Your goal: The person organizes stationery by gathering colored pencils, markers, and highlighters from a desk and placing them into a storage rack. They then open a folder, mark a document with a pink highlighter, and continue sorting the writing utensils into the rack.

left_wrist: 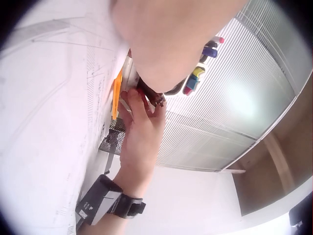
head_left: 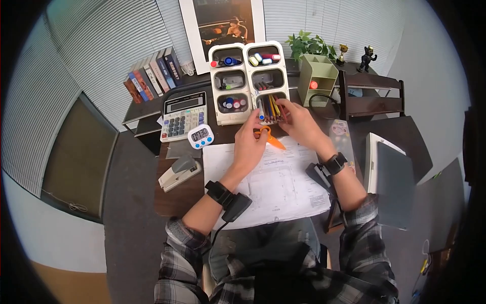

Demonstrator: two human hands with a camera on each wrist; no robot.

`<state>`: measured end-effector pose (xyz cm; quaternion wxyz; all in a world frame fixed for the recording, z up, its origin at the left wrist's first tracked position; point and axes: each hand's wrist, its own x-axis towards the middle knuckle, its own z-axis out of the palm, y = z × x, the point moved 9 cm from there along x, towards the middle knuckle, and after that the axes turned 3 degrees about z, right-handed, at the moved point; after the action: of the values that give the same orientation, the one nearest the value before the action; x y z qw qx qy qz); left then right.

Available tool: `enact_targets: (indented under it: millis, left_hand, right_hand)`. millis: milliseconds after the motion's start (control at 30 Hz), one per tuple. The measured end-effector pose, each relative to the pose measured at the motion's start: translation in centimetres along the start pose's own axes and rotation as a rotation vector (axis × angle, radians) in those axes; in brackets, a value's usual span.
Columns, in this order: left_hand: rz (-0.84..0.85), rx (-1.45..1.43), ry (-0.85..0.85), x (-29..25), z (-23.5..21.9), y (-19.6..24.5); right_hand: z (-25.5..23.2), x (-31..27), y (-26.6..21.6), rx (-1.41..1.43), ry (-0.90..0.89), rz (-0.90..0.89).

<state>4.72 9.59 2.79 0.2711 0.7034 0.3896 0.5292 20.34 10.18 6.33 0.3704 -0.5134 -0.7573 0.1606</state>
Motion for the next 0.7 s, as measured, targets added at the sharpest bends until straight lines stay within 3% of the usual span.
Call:
enact_targets:
  millis: [200,267,700]
  left_hand:
    - [0.008,0.014,-0.005,0.1,0.3,-0.1]
    - [0.014,0.012,-0.011,0.1,0.4,0.0]
    - [0.042,-0.053,-0.032,0.2,0.5,0.1]
  right_hand:
    - [1.1,0.4,0.2,0.036,-0.004,0.024]
    - [1.7,0.4,-0.2,0.076,0.037,-0.067]
    - [1.1,-0.4,0.1,0.031,0.182,0.014]
